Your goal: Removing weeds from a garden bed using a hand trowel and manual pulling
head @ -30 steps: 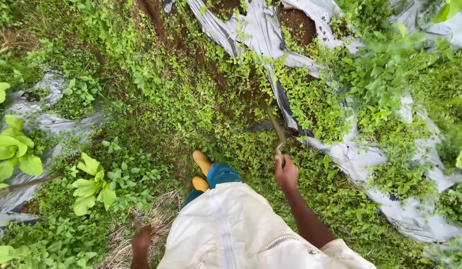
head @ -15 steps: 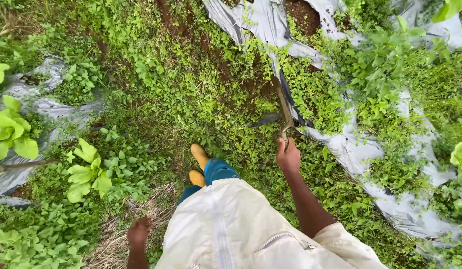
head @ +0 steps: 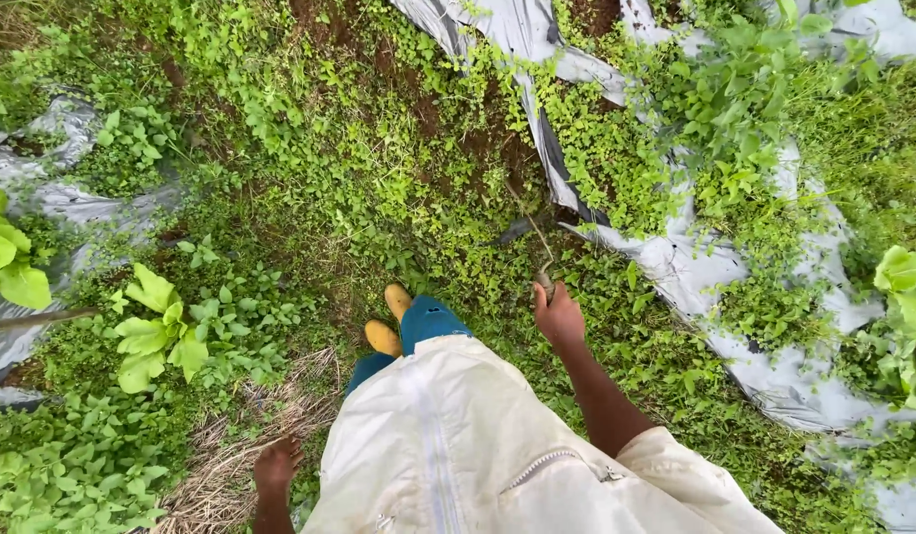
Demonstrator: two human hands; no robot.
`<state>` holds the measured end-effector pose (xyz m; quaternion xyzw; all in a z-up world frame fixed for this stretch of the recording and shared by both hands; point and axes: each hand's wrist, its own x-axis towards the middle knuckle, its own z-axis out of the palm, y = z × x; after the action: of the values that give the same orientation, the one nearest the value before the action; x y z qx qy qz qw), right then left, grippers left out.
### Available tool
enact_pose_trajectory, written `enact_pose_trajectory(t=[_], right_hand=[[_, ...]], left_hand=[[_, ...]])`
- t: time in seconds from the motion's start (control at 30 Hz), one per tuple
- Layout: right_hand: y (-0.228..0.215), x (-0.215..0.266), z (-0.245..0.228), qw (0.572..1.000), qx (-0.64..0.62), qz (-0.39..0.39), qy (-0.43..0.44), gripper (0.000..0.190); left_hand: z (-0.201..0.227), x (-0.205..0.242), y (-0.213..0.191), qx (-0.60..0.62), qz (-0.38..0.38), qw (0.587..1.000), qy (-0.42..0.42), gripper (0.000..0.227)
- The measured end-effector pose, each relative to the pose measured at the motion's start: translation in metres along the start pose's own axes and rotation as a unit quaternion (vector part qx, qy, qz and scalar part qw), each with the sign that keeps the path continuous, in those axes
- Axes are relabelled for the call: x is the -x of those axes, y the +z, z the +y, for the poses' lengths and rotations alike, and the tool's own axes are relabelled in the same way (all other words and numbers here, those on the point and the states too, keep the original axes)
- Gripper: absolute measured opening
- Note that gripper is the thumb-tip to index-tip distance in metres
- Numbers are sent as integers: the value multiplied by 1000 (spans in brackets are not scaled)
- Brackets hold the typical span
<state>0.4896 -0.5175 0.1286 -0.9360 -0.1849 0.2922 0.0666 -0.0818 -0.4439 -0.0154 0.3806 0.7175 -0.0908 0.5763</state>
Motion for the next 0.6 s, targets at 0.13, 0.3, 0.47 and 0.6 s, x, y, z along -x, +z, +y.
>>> enact_pose_trajectory(t=[0.13,0.3,0.47,0.6], right_hand=[[8,-9,59,990,20,-127,55,59],[1,-1,79,994,66,-84,15,47],[-14,-6,102,994,3,29,-103,37],[-12,-6,151,986,92,33,-133,38]], left_hand=[[32,12,0,126,78,989,-18,33],[42,18,-1,150,94,984,0,28],[46,18,26,107,86,990,-1,30],[62,27,51,62,74,995,27,34]])
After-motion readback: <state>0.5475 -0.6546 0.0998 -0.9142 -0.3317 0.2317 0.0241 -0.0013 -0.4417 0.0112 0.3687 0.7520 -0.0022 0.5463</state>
